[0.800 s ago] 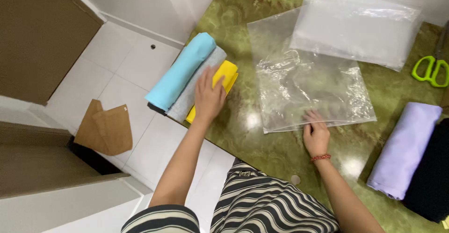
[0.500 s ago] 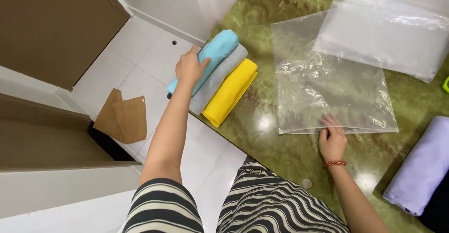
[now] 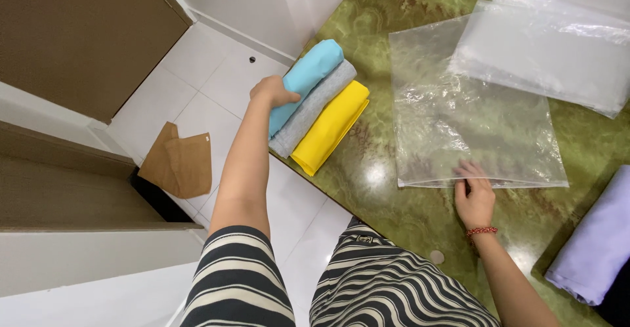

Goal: The person rolls a piece of fabric, places it into a clear plastic bag, puts the bag into a cardboard box, and wraps a white ribbon around the box by hand.

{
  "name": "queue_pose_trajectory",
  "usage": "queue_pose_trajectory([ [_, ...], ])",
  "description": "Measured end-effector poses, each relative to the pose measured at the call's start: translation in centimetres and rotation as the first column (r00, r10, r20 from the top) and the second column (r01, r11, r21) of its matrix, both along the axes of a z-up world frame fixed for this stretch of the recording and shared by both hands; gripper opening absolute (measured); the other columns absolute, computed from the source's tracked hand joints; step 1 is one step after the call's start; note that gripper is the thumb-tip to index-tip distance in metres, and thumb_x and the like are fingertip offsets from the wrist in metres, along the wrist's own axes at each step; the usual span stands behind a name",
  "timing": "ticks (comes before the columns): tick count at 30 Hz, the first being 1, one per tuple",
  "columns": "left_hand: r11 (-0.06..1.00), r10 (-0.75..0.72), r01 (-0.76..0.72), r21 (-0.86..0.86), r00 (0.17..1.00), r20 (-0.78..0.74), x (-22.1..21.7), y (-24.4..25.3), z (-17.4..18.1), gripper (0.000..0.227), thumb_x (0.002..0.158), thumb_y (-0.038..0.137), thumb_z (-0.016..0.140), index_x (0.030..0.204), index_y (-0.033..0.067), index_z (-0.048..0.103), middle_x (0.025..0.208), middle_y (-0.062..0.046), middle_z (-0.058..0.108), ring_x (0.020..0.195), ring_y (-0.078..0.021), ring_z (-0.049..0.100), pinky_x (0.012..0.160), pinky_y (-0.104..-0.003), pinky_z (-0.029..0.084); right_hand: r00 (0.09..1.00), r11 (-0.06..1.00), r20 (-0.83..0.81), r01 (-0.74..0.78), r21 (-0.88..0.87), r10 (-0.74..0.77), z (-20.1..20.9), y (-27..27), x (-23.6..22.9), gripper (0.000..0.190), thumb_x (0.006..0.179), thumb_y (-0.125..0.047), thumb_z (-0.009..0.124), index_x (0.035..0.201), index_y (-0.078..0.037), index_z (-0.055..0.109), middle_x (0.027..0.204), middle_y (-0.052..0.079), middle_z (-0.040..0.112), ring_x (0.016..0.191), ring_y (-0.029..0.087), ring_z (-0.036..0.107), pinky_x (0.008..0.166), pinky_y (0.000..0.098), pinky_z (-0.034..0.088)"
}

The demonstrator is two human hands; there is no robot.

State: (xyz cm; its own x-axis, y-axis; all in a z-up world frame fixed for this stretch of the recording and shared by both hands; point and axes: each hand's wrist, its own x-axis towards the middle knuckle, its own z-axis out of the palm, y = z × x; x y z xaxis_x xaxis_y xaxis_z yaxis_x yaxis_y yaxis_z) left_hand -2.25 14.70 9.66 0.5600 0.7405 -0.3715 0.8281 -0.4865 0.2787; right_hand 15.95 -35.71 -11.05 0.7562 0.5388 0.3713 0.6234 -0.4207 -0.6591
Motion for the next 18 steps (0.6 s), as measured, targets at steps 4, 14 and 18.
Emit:
queue_pose_trajectory([
  [4, 1.000, 0.005, -0.005, -0.010, 0.999, 0.054, 0.6, -0.2, 1.8, 0.091, 0.072, 0.054, 0.085, 0.139, -0.0040, 0.065, 0.126, -0.027, 0.071, 0.121, -0.0453, 0.069, 0.097, -0.061, 0.057, 0.992, 0.992, 0.069, 0.096, 0.076, -0.102, -2.8, -1.4, 0.7, 0.016, 0.101, -0.001, 0.071, 0.106, -0.010, 0.082, 0.106, 0.015, 0.079, 0.114, 0.041, 0.073, 0.104, 0.0508, 0.056],
  [14, 0.787, -0.053, 0.324, -0.525, 0.883, 0.466, 7.2, -15.8, 10.4, 0.093, 0.073, 0.048, 0.080, 0.148, -0.0033, 0.058, 0.145, -0.035, 0.061, 0.138, -0.0513, 0.057, 0.109, -0.062, 0.052, 0.612, 0.836, -0.780, 0.355, 0.419, 0.131, 9.3, 3.9, -1.4, 0.025, 0.106, -0.018, 0.048, 0.105, -0.007, 0.071, 0.091, 0.016, 0.076, 0.085, 0.024, 0.073, 0.078, 0.0332, 0.058],
  [18, 0.551, -0.179, 0.472, -0.689, 0.873, 0.454, 11.9, -22.7, 5.3, 0.102, 0.073, 0.055, 0.084, 0.155, 0.0024, 0.052, 0.152, -0.034, 0.055, 0.141, -0.0487, 0.055, 0.112, -0.062, 0.052, 0.188, 0.690, -0.812, 0.443, 0.573, 0.553, 12.1, 4.6, 0.0, 0.089, 0.103, -0.074, 0.029, 0.160, -0.006, 0.034, 0.154, 0.025, 0.051, 0.145, 0.039, 0.049, 0.120, 0.0534, 0.041],
])
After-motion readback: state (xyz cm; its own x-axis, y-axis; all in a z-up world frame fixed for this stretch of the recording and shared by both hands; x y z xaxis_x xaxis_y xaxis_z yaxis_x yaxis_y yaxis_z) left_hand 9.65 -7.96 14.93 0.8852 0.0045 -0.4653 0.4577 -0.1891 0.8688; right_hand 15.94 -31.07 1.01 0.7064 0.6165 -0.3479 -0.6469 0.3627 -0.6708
